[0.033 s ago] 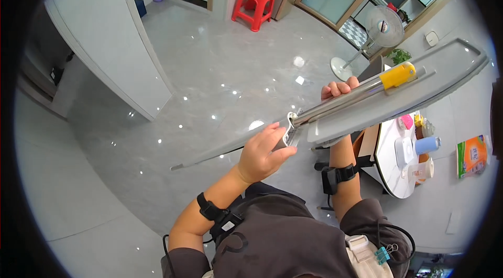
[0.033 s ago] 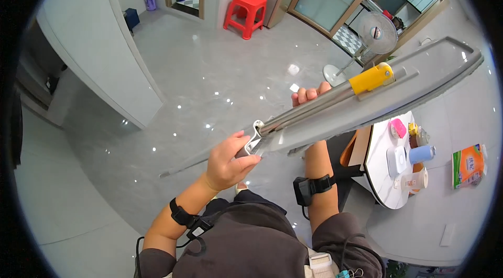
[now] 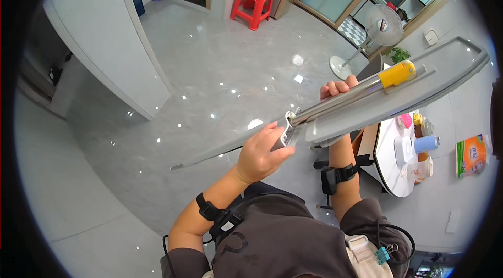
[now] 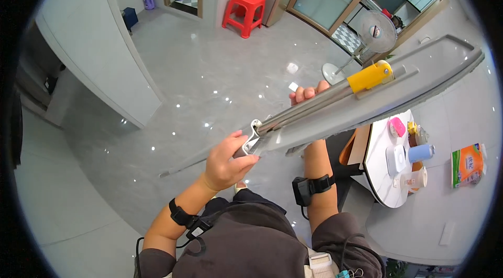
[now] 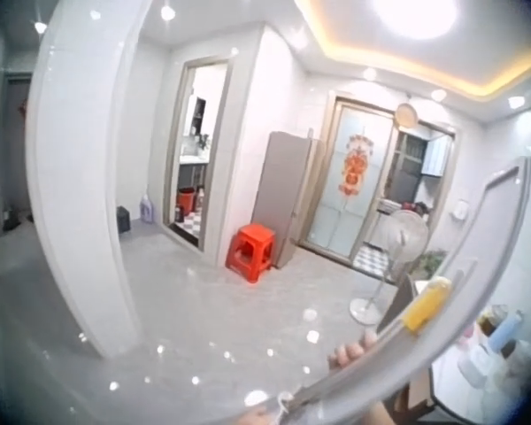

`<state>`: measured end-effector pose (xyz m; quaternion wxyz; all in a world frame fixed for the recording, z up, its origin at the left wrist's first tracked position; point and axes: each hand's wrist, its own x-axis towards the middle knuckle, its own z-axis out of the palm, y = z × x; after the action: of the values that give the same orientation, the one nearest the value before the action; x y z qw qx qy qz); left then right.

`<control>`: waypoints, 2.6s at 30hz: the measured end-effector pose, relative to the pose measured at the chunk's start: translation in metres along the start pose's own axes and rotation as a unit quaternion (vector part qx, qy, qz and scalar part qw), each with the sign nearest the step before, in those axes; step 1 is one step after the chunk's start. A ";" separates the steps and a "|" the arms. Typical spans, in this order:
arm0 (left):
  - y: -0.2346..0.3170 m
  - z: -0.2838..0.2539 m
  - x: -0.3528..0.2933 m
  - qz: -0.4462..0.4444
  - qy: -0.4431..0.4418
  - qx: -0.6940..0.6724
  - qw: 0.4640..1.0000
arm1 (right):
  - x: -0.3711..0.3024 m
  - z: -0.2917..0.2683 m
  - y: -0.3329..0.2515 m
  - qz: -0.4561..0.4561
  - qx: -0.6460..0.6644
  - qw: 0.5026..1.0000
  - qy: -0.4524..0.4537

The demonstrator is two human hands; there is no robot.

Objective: Assemble a flat mop by attaching the mop head and handle segments.

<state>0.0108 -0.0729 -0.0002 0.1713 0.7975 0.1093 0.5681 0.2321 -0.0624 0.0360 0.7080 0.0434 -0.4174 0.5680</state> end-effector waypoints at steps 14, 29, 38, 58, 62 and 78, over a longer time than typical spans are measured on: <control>-0.016 -0.005 -0.017 -0.249 0.011 -0.226 0.942 | 0.020 0.019 -0.003 0.053 -0.110 0.988 -0.090; -0.064 0.016 0.022 -0.412 0.002 -0.610 0.677 | 0.042 0.009 0.011 0.180 -0.084 0.974 -0.113; -0.073 0.027 0.023 -0.421 -0.055 -0.650 0.630 | 0.033 0.007 0.017 0.191 -0.242 0.951 -0.032; -0.071 0.011 0.014 -0.537 -0.113 -0.621 0.560 | 0.008 -0.015 0.041 0.135 -0.334 0.924 0.125; -0.067 0.010 0.016 -0.544 -0.094 -0.629 0.547 | 0.005 -0.015 0.043 0.128 -0.311 0.930 0.151; -0.087 0.017 -0.026 -0.589 0.023 -0.611 0.528 | 0.006 0.006 0.044 0.138 -0.263 0.931 0.214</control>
<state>0.0204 -0.0051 -0.0627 0.9099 0.2391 0.1842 0.2844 0.1915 -0.0455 0.0258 0.6813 -0.3251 -0.3919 0.5260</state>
